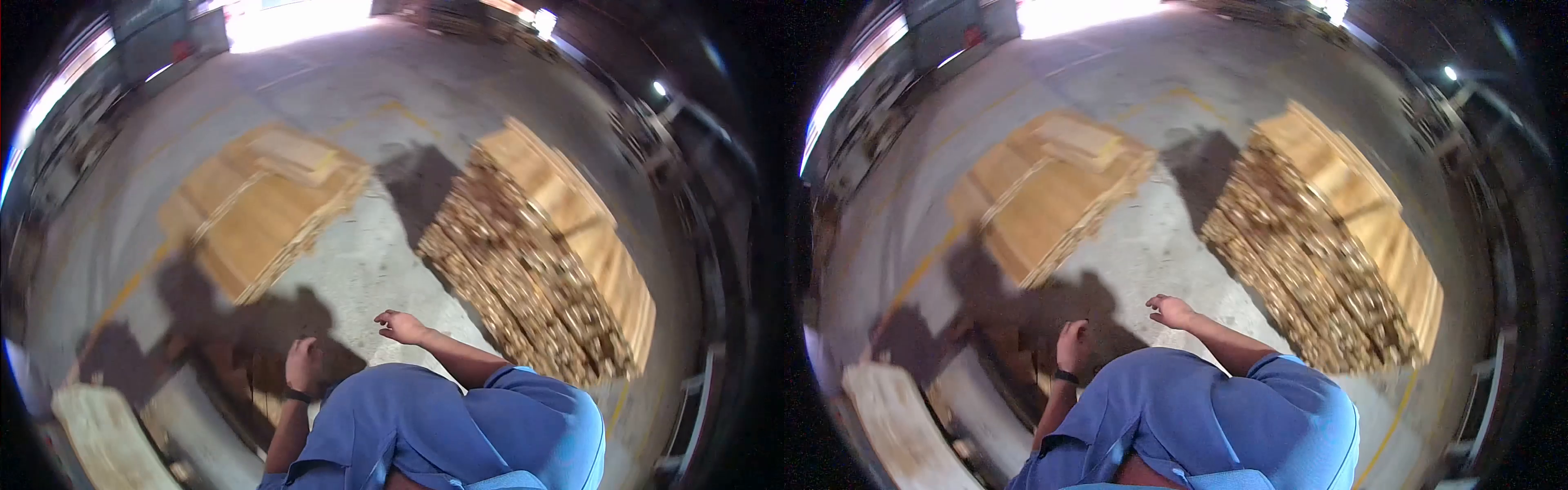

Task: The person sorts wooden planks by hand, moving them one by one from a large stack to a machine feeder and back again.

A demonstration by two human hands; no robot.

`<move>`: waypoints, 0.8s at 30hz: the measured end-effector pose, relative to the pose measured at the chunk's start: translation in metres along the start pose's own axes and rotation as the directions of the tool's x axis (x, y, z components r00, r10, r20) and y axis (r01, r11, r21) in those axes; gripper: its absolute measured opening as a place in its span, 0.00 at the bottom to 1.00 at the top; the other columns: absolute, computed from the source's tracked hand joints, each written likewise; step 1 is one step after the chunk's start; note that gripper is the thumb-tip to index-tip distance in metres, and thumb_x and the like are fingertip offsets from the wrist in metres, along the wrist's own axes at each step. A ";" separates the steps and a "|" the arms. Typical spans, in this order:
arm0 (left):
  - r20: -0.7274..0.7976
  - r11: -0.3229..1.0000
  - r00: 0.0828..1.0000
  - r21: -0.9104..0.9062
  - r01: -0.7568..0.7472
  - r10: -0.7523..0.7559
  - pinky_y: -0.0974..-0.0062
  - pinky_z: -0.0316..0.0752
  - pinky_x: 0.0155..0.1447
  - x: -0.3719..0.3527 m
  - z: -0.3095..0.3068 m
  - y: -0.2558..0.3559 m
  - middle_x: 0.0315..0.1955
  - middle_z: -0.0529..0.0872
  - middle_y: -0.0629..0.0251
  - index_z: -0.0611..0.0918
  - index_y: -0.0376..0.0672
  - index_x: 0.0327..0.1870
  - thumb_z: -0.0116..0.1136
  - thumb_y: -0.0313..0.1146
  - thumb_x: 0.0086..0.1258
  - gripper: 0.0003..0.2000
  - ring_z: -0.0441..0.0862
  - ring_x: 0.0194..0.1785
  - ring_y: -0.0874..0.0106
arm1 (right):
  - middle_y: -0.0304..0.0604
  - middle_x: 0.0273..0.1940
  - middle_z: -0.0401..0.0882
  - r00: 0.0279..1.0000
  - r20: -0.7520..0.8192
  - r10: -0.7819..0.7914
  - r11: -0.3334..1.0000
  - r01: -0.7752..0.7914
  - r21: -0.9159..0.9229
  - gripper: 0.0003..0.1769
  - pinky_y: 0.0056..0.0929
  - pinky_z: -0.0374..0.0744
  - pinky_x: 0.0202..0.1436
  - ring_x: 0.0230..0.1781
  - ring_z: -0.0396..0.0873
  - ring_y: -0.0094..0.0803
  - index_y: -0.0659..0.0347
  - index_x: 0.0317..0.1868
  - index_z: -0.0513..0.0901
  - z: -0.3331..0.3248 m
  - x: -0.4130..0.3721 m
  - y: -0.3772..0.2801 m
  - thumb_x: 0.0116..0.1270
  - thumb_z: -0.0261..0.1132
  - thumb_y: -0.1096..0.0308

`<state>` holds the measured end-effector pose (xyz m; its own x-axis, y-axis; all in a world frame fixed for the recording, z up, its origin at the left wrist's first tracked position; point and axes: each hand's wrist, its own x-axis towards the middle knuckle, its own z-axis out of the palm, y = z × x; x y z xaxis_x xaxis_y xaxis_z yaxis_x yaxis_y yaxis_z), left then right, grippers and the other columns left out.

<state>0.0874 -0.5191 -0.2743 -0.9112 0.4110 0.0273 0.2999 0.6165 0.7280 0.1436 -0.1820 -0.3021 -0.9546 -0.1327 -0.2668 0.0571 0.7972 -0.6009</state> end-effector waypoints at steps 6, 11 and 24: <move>0.334 0.972 0.913 -0.095 -0.215 0.235 0.59 0.81 0.56 0.040 0.121 0.119 0.45 0.87 0.54 0.83 0.40 0.55 0.63 0.34 0.67 0.16 0.86 0.51 0.55 | 0.51 0.53 0.85 0.930 -0.163 0.331 0.941 -0.311 0.133 0.22 0.44 0.82 0.58 0.53 0.84 0.48 0.58 0.61 0.82 -0.004 -0.175 0.119 0.69 0.68 0.60; 0.457 0.914 0.792 -0.200 -0.353 0.405 0.62 0.83 0.53 0.068 0.207 0.171 0.45 0.88 0.56 0.83 0.40 0.54 0.66 0.33 0.67 0.16 0.88 0.48 0.59 | 0.50 0.53 0.87 0.800 -0.182 0.572 0.810 -0.515 0.282 0.23 0.43 0.82 0.58 0.53 0.85 0.48 0.57 0.61 0.83 0.015 -0.294 0.171 0.69 0.68 0.57; 0.614 0.818 0.542 -0.457 -0.350 0.575 0.69 0.83 0.52 0.201 0.315 0.346 0.44 0.87 0.57 0.83 0.37 0.55 0.66 0.26 0.68 0.15 0.88 0.47 0.63 | 0.43 0.47 0.87 0.268 -0.604 0.751 0.620 0.031 0.784 0.20 0.28 0.82 0.50 0.44 0.84 0.28 0.65 0.60 0.82 -0.117 -0.298 0.248 0.74 0.69 0.63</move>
<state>0.0971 -0.0115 -0.2328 -0.1478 0.9889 0.0129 0.4349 0.0533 0.8989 0.4085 0.1245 -0.2837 -0.3893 0.9186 -0.0673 0.2355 0.0286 -0.9715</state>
